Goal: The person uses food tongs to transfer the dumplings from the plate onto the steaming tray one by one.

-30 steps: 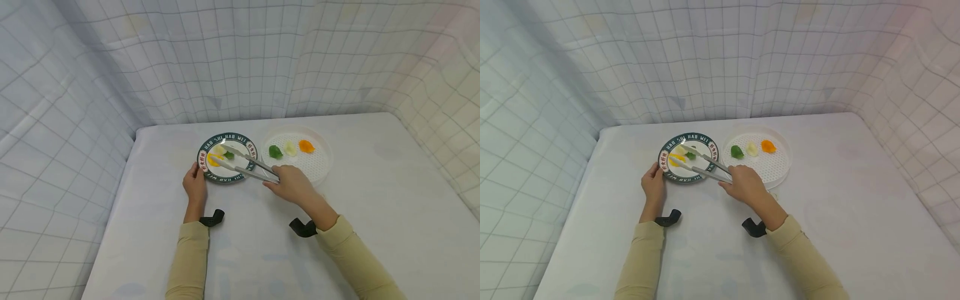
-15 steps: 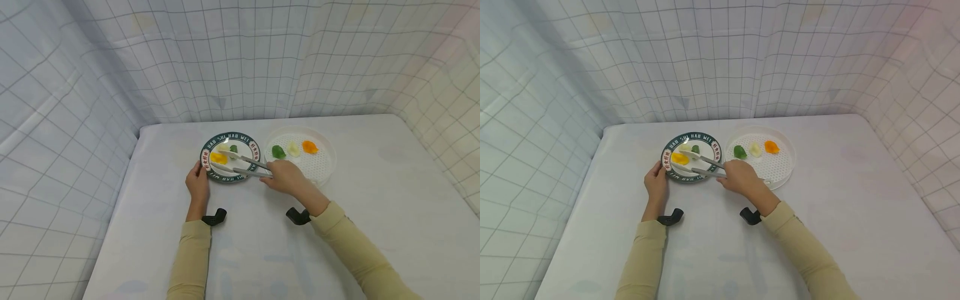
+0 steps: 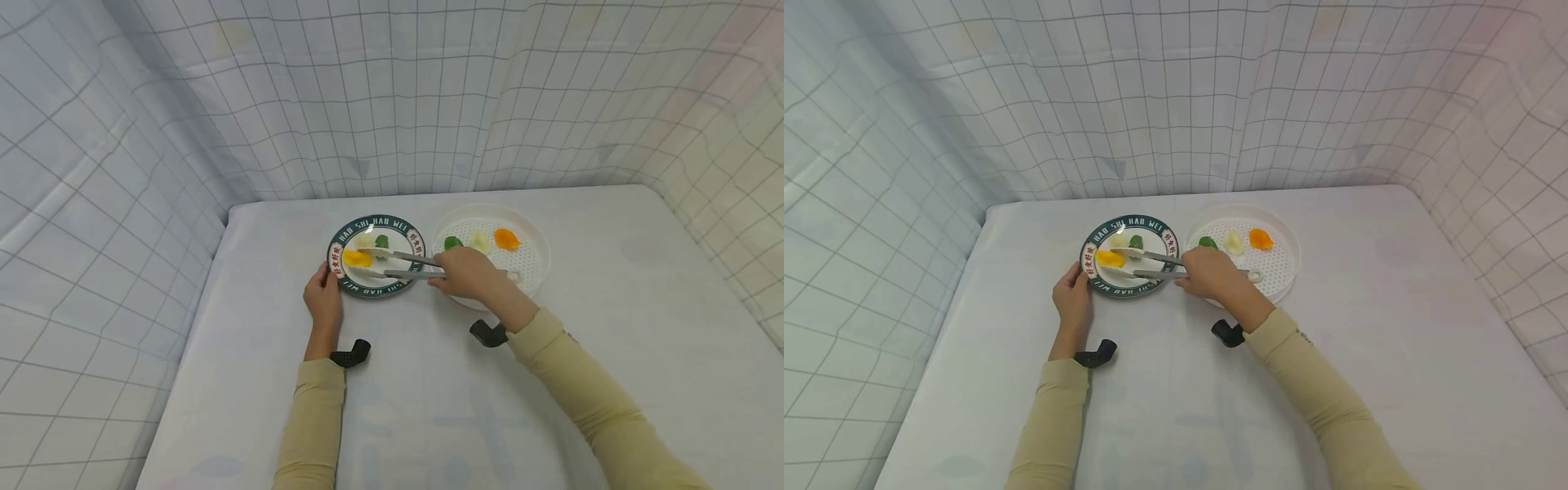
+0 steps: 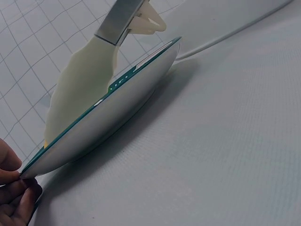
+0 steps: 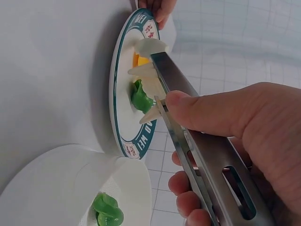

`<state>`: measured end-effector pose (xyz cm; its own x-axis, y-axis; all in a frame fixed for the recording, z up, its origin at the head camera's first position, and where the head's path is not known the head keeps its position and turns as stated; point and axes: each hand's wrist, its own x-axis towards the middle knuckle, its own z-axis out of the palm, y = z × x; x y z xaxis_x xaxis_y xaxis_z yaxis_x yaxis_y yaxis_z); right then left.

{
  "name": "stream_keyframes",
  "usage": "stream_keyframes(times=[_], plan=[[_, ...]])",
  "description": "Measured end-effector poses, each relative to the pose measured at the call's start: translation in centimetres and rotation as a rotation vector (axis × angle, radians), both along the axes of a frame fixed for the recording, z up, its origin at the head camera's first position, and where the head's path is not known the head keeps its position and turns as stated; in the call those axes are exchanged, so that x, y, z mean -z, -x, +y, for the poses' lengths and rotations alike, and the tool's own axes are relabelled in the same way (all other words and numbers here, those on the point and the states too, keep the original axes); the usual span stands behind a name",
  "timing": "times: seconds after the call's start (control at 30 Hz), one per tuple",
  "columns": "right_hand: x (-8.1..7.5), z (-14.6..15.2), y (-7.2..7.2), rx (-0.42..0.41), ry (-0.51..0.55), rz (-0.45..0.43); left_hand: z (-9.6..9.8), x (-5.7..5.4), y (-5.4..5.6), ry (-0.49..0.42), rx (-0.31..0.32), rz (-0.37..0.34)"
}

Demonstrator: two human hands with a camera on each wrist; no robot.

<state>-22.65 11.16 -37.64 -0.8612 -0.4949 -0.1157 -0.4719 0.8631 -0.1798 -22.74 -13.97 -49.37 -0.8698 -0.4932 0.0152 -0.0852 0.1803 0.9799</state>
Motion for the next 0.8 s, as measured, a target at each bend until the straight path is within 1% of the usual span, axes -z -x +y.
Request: stream_keyframes(times=[0.13, 0.43, 0.6, 0.8], plan=[[-0.2, 0.0, 0.3, -0.006, -0.004, -0.024, 0.0, 0.1, 0.1, 0.001, -0.001, -0.005], [0.3, 0.1, 1.1, -0.019, 0.028, -0.054, -0.2, 0.2, 0.2, 0.014, 0.003, 0.000], [0.9, 0.3, 1.1, -0.025, 0.049, -0.065, -0.2, 0.2, 0.1, 0.012, 0.004, 0.000], [1.4, 0.6, 0.8, -0.028, 0.089, -0.056, -0.1, 0.1, 0.0, 0.010, 0.012, 0.012]])
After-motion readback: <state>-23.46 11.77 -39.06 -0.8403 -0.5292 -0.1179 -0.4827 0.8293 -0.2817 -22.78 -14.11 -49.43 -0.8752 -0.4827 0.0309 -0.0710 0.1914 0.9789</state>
